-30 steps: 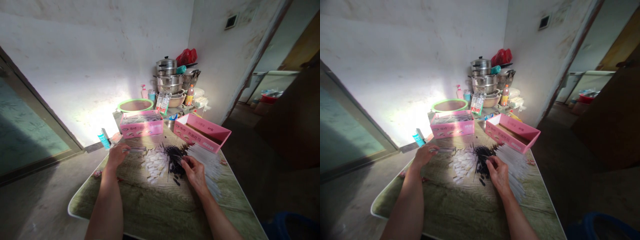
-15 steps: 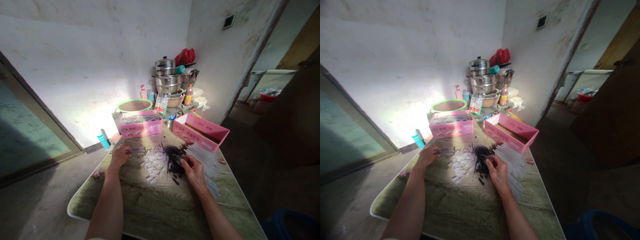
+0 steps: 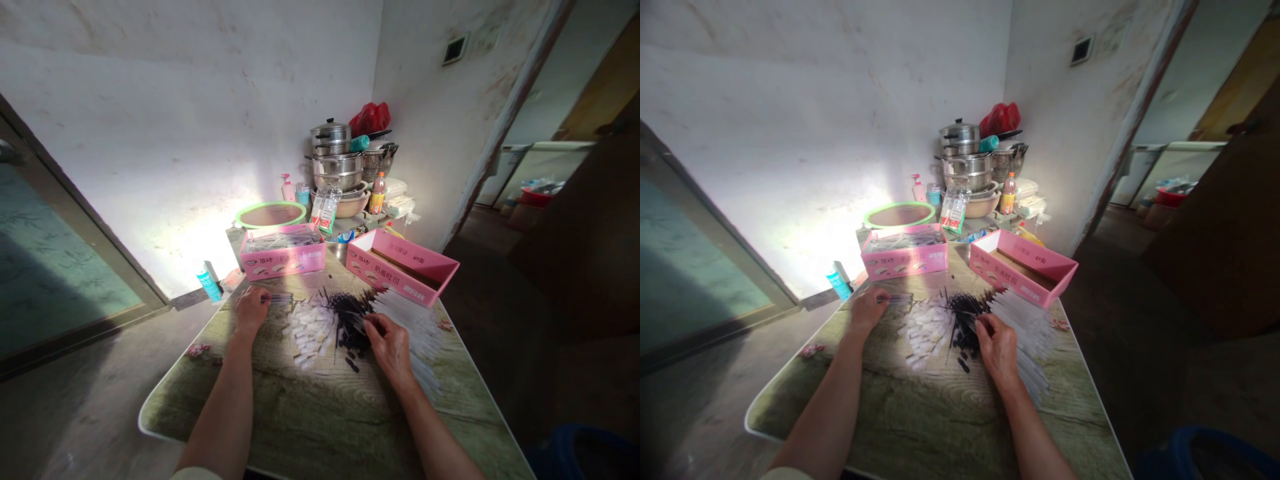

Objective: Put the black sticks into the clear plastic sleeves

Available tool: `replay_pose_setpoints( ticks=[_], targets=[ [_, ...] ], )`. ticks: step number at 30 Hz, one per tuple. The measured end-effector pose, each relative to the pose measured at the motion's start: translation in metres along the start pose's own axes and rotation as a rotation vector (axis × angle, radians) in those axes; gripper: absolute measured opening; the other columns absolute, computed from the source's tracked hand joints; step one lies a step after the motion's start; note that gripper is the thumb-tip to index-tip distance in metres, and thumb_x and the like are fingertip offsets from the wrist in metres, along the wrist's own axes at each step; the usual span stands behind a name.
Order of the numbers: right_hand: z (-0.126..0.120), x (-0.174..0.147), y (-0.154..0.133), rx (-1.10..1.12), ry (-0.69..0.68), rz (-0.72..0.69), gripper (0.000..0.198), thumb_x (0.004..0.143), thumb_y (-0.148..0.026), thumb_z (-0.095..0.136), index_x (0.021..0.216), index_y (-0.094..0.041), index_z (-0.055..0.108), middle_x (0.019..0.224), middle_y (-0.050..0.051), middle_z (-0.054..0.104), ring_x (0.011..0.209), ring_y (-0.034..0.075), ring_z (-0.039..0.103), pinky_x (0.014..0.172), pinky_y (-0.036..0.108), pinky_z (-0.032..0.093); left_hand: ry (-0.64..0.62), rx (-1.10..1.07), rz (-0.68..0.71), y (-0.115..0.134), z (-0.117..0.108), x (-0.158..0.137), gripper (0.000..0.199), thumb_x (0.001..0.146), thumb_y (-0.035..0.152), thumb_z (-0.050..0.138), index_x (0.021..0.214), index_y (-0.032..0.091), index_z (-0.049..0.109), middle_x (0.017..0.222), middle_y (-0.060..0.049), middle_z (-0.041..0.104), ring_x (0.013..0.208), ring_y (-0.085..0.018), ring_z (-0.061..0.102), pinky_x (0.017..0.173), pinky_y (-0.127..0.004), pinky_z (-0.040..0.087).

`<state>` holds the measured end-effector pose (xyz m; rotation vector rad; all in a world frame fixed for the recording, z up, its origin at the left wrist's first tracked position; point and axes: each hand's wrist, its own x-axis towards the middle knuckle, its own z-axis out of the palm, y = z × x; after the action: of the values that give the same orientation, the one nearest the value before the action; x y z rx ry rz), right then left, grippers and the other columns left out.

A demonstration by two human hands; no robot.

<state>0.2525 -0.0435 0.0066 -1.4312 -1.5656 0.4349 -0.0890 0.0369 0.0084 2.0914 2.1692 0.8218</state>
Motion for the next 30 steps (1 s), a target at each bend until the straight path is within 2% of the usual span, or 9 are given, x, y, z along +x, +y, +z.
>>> replay_pose_setpoints(
  ticks=[2, 3, 5, 7, 10, 13, 17, 24, 30],
  targets=[
    [-0.003, 0.002, 0.003, -0.216, 0.017, 0.028, 0.030, 0.088, -0.036, 0.050, 0.095, -0.017, 0.072, 0.085, 0.009, 0.075, 0.076, 0.024, 0.069, 0.068, 0.030, 0.046, 0.084, -0.105, 0.074, 0.023, 0.001, -0.004, 0.015, 0.078, 0.015, 0.056, 0.085, 0.019, 0.069, 0.093, -0.006, 0.066, 0.091, -0.021, 0.059, 0.085, -0.034, 0.047],
    [-0.005, 0.004, 0.004, -0.327, 0.009, 0.057, 0.029, 0.088, -0.035, 0.050, 0.096, -0.018, 0.073, 0.087, 0.010, 0.076, 0.078, 0.025, 0.070, 0.067, 0.029, 0.045, 0.081, -0.177, 0.152, 0.038, 0.002, -0.007, 0.015, 0.080, 0.016, 0.056, 0.087, 0.020, 0.068, 0.092, -0.005, 0.066, 0.087, -0.020, 0.060, 0.082, -0.033, 0.048],
    [-0.011, 0.007, 0.004, -0.514, -0.035, 0.121, 0.028, 0.089, -0.034, 0.050, 0.099, -0.021, 0.073, 0.087, 0.010, 0.076, 0.078, 0.026, 0.071, 0.063, 0.029, 0.042, 0.032, -0.298, 0.287, 0.067, 0.007, -0.016, 0.015, 0.082, 0.018, 0.056, 0.088, 0.020, 0.069, 0.088, -0.004, 0.066, 0.082, -0.018, 0.060, 0.079, -0.031, 0.049],
    [-0.017, 0.010, 0.002, -0.637, -0.084, 0.176, 0.028, 0.089, -0.038, 0.052, 0.102, -0.022, 0.071, 0.084, 0.011, 0.076, 0.078, 0.026, 0.071, 0.061, 0.029, 0.041, -0.095, -0.348, 0.437, 0.094, 0.014, -0.027, 0.015, 0.082, 0.020, 0.059, 0.092, 0.020, 0.070, 0.089, -0.004, 0.066, 0.083, -0.018, 0.061, 0.079, -0.031, 0.049],
    [-0.026, 0.015, 0.000, -0.728, -0.149, 0.246, 0.031, 0.087, -0.044, 0.055, 0.105, -0.023, 0.069, 0.084, 0.011, 0.075, 0.082, 0.028, 0.071, 0.060, 0.029, 0.040, -0.227, -0.258, 0.582, 0.118, 0.022, -0.041, 0.014, 0.082, 0.022, 0.063, 0.092, 0.022, 0.072, 0.090, -0.005, 0.067, 0.091, -0.021, 0.060, 0.085, -0.033, 0.047],
    [-0.030, 0.017, 0.001, -0.768, -0.222, 0.272, 0.031, 0.085, -0.045, 0.058, 0.104, -0.023, 0.067, 0.085, 0.011, 0.075, 0.084, 0.029, 0.070, 0.061, 0.030, 0.040, -0.271, -0.181, 0.605, 0.123, 0.025, -0.047, 0.014, 0.081, 0.020, 0.063, 0.091, 0.022, 0.073, 0.089, -0.005, 0.067, 0.095, -0.022, 0.059, 0.089, -0.034, 0.045],
    [-0.029, 0.016, 0.003, -0.841, -0.294, 0.249, 0.024, 0.085, -0.036, 0.061, 0.103, -0.022, 0.066, 0.086, 0.011, 0.074, 0.086, 0.028, 0.071, 0.062, 0.030, 0.041, -0.280, -0.167, 0.605, 0.120, 0.024, -0.047, 0.014, 0.082, 0.018, 0.061, 0.087, 0.023, 0.074, 0.088, -0.006, 0.068, 0.093, -0.024, 0.060, 0.089, -0.037, 0.045],
    [-0.028, 0.016, 0.003, -0.891, -0.294, 0.255, 0.019, 0.089, -0.032, 0.055, 0.098, -0.019, 0.065, 0.087, 0.012, 0.074, 0.085, 0.027, 0.071, 0.063, 0.029, 0.042, -0.227, -0.223, 0.564, 0.113, 0.028, -0.041, 0.017, 0.081, 0.019, 0.061, 0.091, 0.024, 0.074, 0.089, -0.005, 0.069, 0.093, -0.021, 0.062, 0.095, -0.036, 0.045],
    [-0.028, 0.015, 0.003, -0.916, -0.289, 0.203, 0.020, 0.091, -0.031, 0.051, 0.090, -0.020, 0.067, 0.085, 0.011, 0.074, 0.081, 0.024, 0.071, 0.061, 0.027, 0.041, -0.182, -0.347, 0.495, 0.106, 0.029, -0.037, 0.017, 0.081, 0.017, 0.061, 0.090, 0.024, 0.074, 0.092, -0.005, 0.070, 0.091, -0.021, 0.062, 0.092, -0.037, 0.047]
  ],
)
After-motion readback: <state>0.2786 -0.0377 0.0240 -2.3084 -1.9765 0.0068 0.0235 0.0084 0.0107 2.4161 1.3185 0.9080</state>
